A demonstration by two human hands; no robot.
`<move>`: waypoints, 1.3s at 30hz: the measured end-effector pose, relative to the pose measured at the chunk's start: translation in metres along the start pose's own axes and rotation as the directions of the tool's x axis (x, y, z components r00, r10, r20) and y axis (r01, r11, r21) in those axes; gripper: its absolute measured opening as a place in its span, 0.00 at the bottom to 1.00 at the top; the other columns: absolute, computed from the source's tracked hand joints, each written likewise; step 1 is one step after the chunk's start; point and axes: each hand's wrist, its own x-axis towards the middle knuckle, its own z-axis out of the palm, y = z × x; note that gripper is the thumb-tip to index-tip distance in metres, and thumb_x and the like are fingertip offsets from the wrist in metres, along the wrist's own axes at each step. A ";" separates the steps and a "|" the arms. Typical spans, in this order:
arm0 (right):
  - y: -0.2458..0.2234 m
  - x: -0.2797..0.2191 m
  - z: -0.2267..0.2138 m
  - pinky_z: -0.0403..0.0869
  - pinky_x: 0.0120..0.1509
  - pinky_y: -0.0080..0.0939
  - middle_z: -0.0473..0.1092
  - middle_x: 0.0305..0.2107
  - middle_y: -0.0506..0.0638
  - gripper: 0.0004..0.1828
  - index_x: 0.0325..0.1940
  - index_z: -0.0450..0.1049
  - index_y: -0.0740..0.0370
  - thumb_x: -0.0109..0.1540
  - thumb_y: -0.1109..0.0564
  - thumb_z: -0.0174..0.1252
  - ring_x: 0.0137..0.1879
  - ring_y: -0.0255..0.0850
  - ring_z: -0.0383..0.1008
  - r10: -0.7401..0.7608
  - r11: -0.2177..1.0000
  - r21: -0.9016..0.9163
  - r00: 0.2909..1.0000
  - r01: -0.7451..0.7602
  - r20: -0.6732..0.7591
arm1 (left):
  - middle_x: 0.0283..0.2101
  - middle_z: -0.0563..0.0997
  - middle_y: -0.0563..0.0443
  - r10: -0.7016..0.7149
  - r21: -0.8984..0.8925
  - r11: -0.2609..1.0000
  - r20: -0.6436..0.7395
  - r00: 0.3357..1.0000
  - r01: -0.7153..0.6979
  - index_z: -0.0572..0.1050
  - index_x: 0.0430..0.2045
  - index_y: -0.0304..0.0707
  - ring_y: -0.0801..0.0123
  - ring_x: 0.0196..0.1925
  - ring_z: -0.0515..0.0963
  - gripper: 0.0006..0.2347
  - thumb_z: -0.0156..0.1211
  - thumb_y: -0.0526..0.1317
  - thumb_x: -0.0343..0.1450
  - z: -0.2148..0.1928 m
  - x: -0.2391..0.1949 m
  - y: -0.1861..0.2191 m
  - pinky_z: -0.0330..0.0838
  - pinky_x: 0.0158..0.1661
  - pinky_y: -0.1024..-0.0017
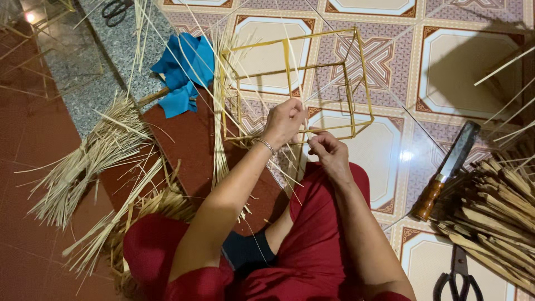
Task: The person weaves thin dried plant strips into a rectangular basket frame, threading them through the structure by hand. The person repeatedly picks up strips, aligns them, and passes them through the frame to build up the basket walls.
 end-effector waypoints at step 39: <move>-0.108 0.019 -0.005 0.73 0.39 0.54 0.74 0.31 0.56 0.07 0.36 0.75 0.62 0.64 0.57 0.58 0.34 0.56 0.75 -0.380 0.500 -0.743 0.884 0.445 0.273 | 0.26 0.76 0.33 0.104 0.508 0.844 0.156 0.982 -0.170 0.63 0.42 0.36 0.37 0.33 0.80 0.07 0.48 0.39 0.77 0.008 0.009 -0.034 0.73 0.36 0.47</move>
